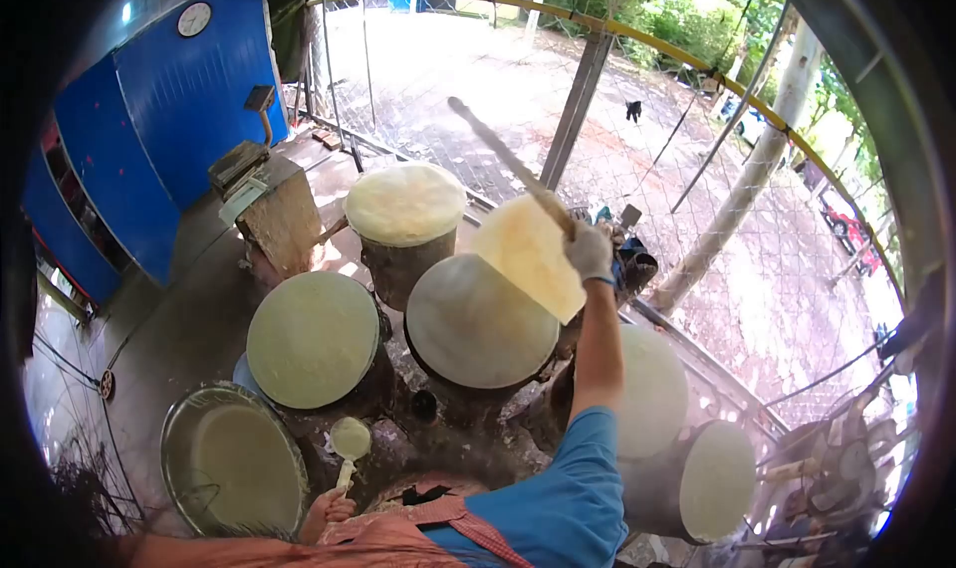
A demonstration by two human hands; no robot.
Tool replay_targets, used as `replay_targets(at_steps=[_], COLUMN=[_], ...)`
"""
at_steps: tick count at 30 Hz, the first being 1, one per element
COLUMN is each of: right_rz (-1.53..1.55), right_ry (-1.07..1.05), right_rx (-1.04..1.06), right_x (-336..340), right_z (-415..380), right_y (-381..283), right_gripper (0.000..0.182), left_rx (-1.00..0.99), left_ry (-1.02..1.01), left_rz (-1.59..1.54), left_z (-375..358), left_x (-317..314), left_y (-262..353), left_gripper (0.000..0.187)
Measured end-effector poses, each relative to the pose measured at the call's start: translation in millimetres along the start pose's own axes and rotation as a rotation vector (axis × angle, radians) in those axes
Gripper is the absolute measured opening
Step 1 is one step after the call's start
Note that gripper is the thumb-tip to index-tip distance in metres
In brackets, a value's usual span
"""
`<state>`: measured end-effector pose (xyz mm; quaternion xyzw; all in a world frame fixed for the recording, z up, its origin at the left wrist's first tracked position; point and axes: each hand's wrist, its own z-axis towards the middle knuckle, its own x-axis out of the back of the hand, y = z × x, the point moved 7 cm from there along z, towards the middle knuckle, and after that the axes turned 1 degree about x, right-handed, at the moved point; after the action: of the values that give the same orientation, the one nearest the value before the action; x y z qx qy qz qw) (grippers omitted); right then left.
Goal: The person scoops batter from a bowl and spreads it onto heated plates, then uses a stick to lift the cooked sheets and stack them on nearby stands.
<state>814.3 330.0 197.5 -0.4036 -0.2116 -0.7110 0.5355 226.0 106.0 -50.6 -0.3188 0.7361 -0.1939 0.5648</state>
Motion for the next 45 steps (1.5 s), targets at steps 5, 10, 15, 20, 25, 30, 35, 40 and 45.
replay_targets(at_steps=[5,10,15,20,25,30,35,40,45], right_rz=[-0.131,-0.284,-0.457,-0.362,0.338,0.886,1.216,0.986,0.536], right_ry=[0.005,-0.151,-0.404,-0.464,-0.325,-0.265,-0.251,-0.161,-0.271], right_rx=[0.009,0.190,0.392,0.456,0.061,-0.344,-0.919,-1.063,-0.903], right_x=[44.3,47.4,-17.4,-34.9,-37.5,-166.7,-339.4,-479.2,-447.6], right_z=[60.2,127.8,180.5,214.8,270.7,244.4,139.5,69.2,79.3], right_y=[-1.6,-56.7,-139.2,-237.5,-234.0,-175.7,-165.5,-135.3,-104.3], right_gripper=[0.022,0.020,0.025,0.027,0.026,0.028,0.018,0.035,0.040], left_rx=[-0.042,-0.118,-0.359,-0.286,-0.420,-0.431,-0.840,-0.925,-0.819], left_ry=[0.038,-0.039,-0.055,-0.251,-0.249,-0.422,-0.073,-0.077,-0.317], left_rz=[0.010,-0.106,-0.108,-0.139,-0.116,-0.160,0.000,0.057,-0.049], left_z=[-16.5,-14.0,5.6,25.9,29.1,32.5,16.7,13.2,13.5], left_x=[2.9,-0.8,-2.3,-19.6,-30.2,-51.9,-8.7,-29.7,-7.7], left_y=[20.0,32.2,35.8,29.2,21.1,8.8,32.5,27.9,-17.2], left_gripper=[0.040,0.042,0.019,0.043,0.042,0.035,0.010,0.013,0.032])
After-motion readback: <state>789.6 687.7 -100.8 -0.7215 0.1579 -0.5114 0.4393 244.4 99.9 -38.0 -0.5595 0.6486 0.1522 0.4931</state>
